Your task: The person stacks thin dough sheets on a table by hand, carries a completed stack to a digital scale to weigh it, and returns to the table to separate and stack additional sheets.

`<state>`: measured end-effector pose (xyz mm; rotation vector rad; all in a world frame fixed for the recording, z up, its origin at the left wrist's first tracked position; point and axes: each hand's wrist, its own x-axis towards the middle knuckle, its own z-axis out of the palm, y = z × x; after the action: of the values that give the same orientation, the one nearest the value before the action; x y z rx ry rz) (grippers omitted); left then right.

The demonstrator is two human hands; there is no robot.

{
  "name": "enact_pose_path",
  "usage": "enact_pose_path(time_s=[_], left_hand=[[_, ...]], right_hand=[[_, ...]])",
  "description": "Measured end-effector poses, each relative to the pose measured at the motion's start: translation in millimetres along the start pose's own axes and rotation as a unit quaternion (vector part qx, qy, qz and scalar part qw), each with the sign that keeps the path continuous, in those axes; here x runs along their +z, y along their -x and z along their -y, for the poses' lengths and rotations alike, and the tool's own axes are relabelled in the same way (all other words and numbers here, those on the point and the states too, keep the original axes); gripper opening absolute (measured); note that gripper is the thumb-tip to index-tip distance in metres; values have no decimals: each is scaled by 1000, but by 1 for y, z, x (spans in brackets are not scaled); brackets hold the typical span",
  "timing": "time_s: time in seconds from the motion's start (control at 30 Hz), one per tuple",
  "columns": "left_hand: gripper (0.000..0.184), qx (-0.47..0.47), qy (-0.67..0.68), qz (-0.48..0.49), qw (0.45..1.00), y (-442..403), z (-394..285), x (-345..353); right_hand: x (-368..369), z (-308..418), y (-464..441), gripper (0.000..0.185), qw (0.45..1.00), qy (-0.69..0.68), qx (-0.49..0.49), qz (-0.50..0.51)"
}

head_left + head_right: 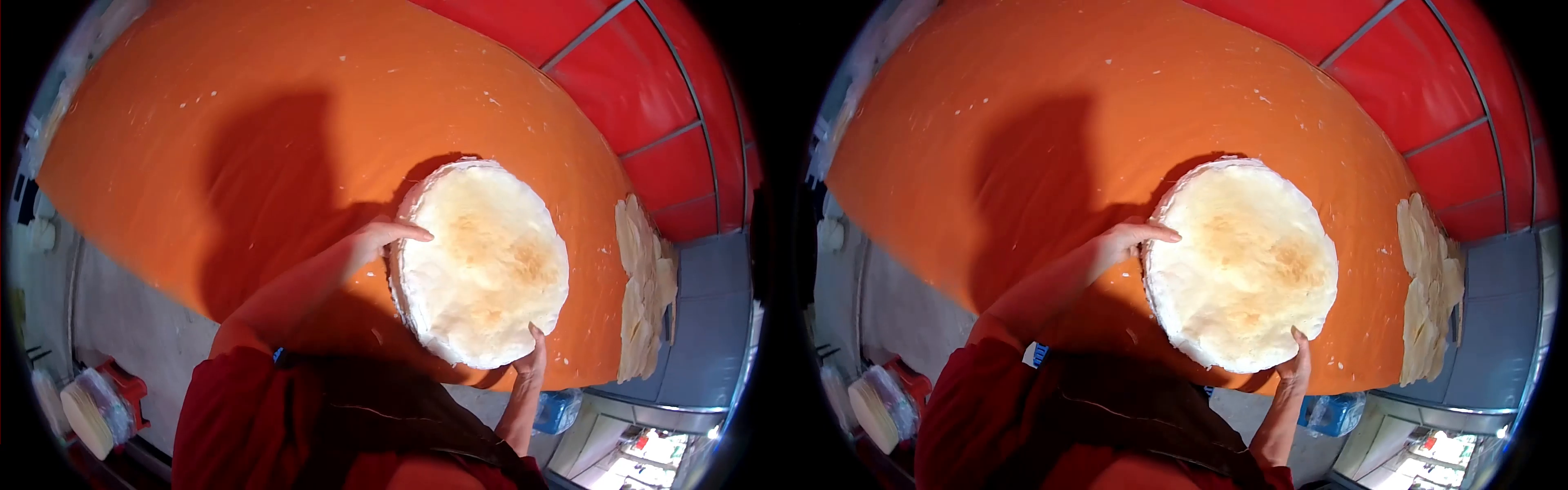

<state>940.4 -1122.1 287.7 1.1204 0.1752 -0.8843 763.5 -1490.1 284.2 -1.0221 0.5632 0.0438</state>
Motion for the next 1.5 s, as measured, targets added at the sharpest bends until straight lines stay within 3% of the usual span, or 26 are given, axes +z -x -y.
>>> enact_pose_path(time_s=[0.07,0.1,0.17,0.2,0.27,0.3,0.37,0.4,0.43,0.5,0.53,0.6,0.7,0.8,0.83,0.93,1.03,1.13,1.2,1.27,1.33,1.37,1.47,1.5], left_hand=[[48,11,-74,-31,997,27,-22,13],[49,61,-29,11,998,10,-9,6],[46,43,33,36,998,-19,4,-5],[46,28,61,53,996,-21,2,-2],[47,10,56,7,998,-39,15,-5],[52,34,55,-5,998,-30,10,10],[53,-5,56,-4,998,-19,11,19],[53,-20,60,-9,998,-12,11,23],[54,-48,28,-35,998,8,2,48],[55,17,118,57,991,-2,61,41],[61,3,195,119,974,-12,102,33],[61,-39,276,158,947,6,103,40],[61,14,290,195,937,-18,107,27],[67,7,395,300,869,-18,86,20],[75,45,321,193,926,-19,69,31],[75,20,219,71,973,-53,43,23],[62,-7,277,127,952,-68,13,18],[61,-2,190,118,975,-51,-28,47],[61,71,-134,15,988,-66,-18,55],[62,115,-259,-23,959,-71,-13,56],[65,131,-186,9,974,-66,-16,60],[64,88,-134,-2,987,-94,8,39],[99,90,-112,-5,990,-79,-3,41],[88,113,-85,1,990,-85,1,35]], right_hand=[[6,-10,15,65,999,-28,-33,32],[3,-17,21,65,996,-61,-39,50],[-9,-37,30,67,992,-52,-78,87],[3,-41,34,62,989,-111,-87,52],[15,-47,26,49,990,-59,-97,-77],[5,-54,17,43,984,-102,-93,-109],[-9,-52,2,31,972,-129,-78,-180],[-19,-46,-4,30,971,-107,-77,-197],[-39,-37,-10,33,977,-143,-54,-150],[-54,-5,-14,41,978,-191,-4,-83],[-45,18,-8,45,977,-203,20,-64],[-54,40,-13,51,986,-157,-41,-27],[-33,50,-13,48,988,-138,-66,-12],[-11,47,-18,49,990,-102,-94,9],[-3,45,-16,49,990,-111,-91,12],[0,50,-20,50,990,-110,-80,24],[8,55,-10,49,989,-104,-104,12],[18,52,-12,49,987,-66,-136,-51],[22,52,-18,52,984,-12,-121,-127],[25,55,-24,55,971,61,-68,-219],[22,57,-24,63,974,59,-74,-205],[10,56,-23,63,981,36,-75,-175],[-33,48,-16,62,994,-20,-39,-97],[-43,49,-14,62,997,-32,-23,-69]])
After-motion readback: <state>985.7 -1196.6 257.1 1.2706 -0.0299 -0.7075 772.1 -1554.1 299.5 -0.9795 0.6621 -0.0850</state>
